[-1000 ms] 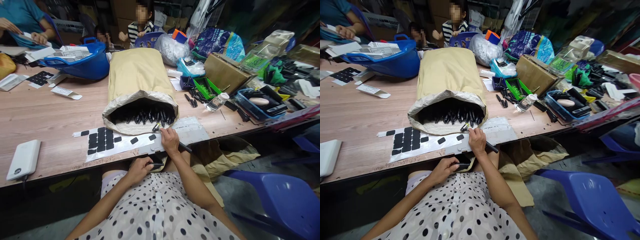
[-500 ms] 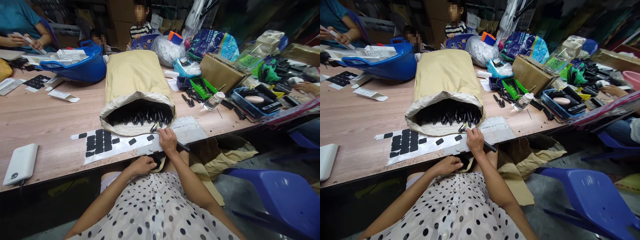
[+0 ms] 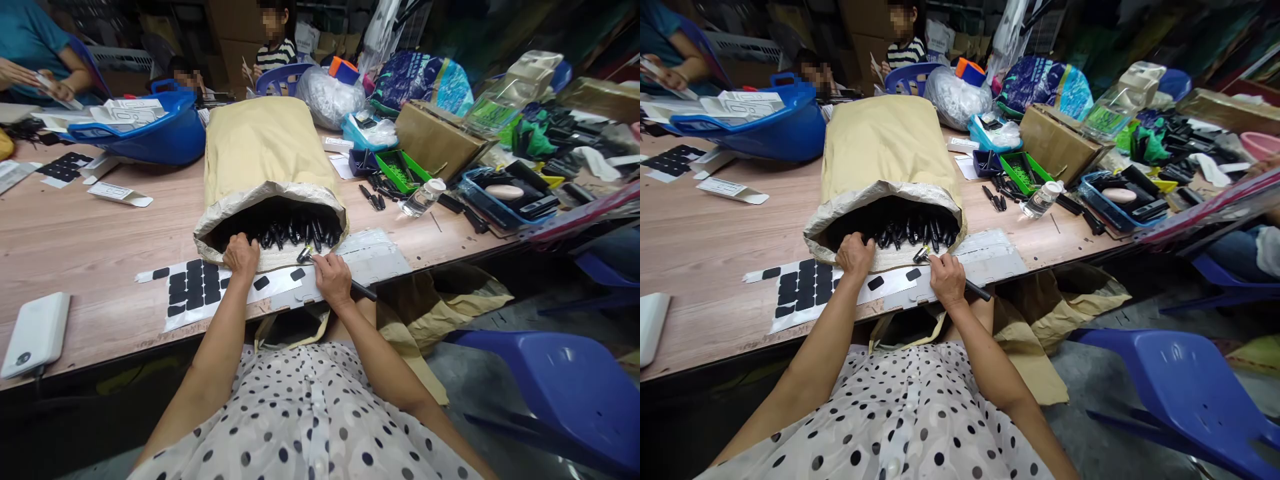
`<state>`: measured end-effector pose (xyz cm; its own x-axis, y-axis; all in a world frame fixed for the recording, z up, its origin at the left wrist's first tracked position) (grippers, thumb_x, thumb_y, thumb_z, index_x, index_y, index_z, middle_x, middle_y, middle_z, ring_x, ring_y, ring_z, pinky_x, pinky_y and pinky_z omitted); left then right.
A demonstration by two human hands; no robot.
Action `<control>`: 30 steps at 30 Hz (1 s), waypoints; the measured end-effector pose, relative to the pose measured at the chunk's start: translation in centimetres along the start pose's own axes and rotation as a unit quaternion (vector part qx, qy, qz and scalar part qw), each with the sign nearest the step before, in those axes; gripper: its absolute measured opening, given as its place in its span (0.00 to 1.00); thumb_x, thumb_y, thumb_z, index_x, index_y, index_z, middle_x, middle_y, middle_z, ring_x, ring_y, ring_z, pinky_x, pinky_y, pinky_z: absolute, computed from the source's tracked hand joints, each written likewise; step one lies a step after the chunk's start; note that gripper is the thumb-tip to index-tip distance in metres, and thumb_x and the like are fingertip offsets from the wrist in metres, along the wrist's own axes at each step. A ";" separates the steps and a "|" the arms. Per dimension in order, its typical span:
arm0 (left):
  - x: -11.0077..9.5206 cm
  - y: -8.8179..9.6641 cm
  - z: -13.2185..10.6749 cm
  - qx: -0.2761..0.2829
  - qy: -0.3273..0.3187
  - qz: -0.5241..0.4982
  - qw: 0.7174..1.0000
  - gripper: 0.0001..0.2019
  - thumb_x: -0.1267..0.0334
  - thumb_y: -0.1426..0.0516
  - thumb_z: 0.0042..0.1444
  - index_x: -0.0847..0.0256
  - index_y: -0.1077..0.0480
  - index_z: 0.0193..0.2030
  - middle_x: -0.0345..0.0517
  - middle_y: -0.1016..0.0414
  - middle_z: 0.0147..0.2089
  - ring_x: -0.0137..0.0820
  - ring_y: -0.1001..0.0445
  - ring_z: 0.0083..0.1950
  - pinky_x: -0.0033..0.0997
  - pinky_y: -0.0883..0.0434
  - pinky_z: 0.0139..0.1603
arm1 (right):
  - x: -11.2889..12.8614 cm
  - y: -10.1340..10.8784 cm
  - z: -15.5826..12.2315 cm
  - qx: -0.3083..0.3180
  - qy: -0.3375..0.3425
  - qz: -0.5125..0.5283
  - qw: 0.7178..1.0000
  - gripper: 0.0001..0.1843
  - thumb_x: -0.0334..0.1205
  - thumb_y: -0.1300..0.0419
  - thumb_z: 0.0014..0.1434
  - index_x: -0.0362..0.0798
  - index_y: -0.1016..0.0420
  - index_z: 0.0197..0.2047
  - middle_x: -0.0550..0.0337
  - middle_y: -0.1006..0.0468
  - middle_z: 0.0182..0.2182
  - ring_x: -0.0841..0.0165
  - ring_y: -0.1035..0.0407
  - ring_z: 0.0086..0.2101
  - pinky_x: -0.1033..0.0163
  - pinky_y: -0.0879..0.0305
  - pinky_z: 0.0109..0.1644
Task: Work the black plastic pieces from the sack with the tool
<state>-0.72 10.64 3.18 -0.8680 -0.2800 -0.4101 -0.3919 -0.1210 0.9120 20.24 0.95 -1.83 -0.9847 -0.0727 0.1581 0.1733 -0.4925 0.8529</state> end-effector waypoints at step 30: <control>1.9 -4.8 -7.7 0.039 -0.326 -0.193 0.925 0.05 0.65 0.40 0.58 0.56 0.24 0.40 0.42 0.26 0.37 0.34 0.26 0.39 0.34 0.27 0.41 | 1.6 4.2 -0.5 -0.025 -0.019 0.239 0.971 0.19 0.40 0.52 0.72 0.52 0.21 0.52 0.55 0.22 0.37 0.65 0.27 0.40 0.63 0.29 0.46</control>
<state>1.89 3.38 -1.98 -0.6482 0.4059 -0.6443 -0.7101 -0.0165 0.7039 19.35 -1.66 1.72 -0.7909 -0.2711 0.5486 0.6078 -0.4521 0.6529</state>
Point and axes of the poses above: each hand's wrist, its own z-axis towards the middle knuckle, its own y-axis out of the back of the hand, x = y × z, the point moved 4 cm from there along z, towards the middle knuckle
